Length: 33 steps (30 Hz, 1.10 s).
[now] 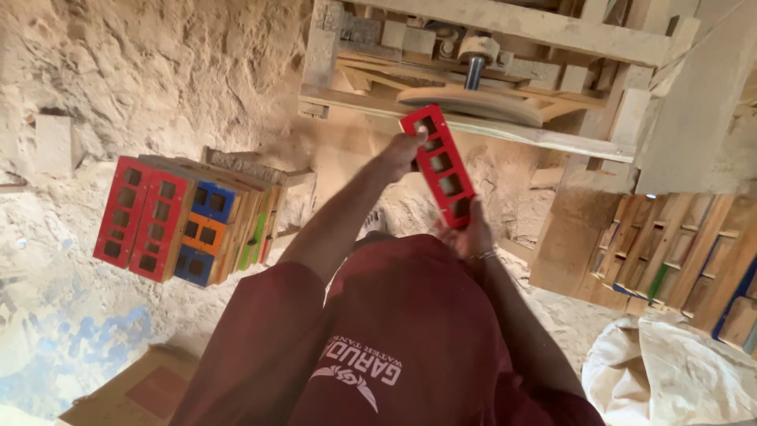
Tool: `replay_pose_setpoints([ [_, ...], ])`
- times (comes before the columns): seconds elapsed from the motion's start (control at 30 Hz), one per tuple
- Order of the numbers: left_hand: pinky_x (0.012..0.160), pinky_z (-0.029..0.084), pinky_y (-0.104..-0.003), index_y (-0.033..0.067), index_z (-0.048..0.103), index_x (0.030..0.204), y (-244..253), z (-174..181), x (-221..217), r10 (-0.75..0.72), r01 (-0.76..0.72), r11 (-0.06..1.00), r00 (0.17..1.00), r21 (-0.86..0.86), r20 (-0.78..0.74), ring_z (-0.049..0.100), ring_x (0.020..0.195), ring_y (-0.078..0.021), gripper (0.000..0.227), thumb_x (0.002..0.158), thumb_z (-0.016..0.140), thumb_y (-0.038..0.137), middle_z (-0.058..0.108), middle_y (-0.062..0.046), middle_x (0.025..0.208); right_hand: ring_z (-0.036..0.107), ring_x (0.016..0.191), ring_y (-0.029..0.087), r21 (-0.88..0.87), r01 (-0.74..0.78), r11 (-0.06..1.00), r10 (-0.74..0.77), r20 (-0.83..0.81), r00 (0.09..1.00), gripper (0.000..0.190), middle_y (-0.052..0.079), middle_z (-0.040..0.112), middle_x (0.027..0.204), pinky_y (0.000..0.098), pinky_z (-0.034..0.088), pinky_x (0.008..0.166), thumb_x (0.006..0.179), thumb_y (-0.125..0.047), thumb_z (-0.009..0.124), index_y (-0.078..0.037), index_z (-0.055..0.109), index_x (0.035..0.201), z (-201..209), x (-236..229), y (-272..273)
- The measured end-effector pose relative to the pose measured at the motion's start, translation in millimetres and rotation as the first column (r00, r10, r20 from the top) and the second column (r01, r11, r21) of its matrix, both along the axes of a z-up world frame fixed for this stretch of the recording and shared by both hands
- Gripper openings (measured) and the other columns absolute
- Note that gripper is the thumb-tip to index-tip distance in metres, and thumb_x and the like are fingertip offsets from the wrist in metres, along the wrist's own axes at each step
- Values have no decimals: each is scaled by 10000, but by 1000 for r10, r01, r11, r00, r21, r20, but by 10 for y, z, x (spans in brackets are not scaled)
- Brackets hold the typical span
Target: The person repeatedly presses the edges of small, colorful wooden blocks against a rotating grinding wheel to smooth them. After grinding each side, the person places the block on a nearby stack and picks up another one to continue the process.
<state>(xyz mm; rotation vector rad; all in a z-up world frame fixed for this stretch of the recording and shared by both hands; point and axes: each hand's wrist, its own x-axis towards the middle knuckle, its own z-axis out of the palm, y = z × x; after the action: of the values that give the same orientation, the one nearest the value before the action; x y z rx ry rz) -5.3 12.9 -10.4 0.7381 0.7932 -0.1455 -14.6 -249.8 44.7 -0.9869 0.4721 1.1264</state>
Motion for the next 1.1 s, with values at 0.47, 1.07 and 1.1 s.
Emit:
replay_pose_setpoints([
  [0.47, 844, 624, -495, 114, 564, 1361, -3, -2, 198, 28, -30, 999, 980, 11, 198, 735, 987, -220, 432, 1036, 559, 398, 697, -82, 1187, 689, 816, 275, -49, 2, 999, 1, 76, 997, 631, 132, 695, 1135, 432, 587, 680, 968, -596, 421, -150, 497, 1407, -331, 309, -128],
  [1.07, 858, 578, -421, 13, 557, 1360, -130, 1108, -1458, -367, 415, 754, 909, 509, -196, 693, 1039, -293, 545, 942, 719, 323, 718, -182, 1169, 729, 893, 207, -95, -33, 995, 73, 463, 883, 408, 93, 719, 1060, 399, 646, 778, 992, -410, 654, -56, 663, 1197, 752, 591, 681],
  [1.1, 856, 587, -455, 11, 556, 1337, -183, 993, -1639, -201, 232, 904, 972, 360, -121, 691, 1037, -299, 523, 938, 706, 314, 702, -177, 1167, 752, 866, 220, -73, 4, 997, 25, 394, 919, 413, 105, 744, 1054, 384, 653, 747, 983, -418, 652, -63, 671, 1192, 664, 592, 744],
])
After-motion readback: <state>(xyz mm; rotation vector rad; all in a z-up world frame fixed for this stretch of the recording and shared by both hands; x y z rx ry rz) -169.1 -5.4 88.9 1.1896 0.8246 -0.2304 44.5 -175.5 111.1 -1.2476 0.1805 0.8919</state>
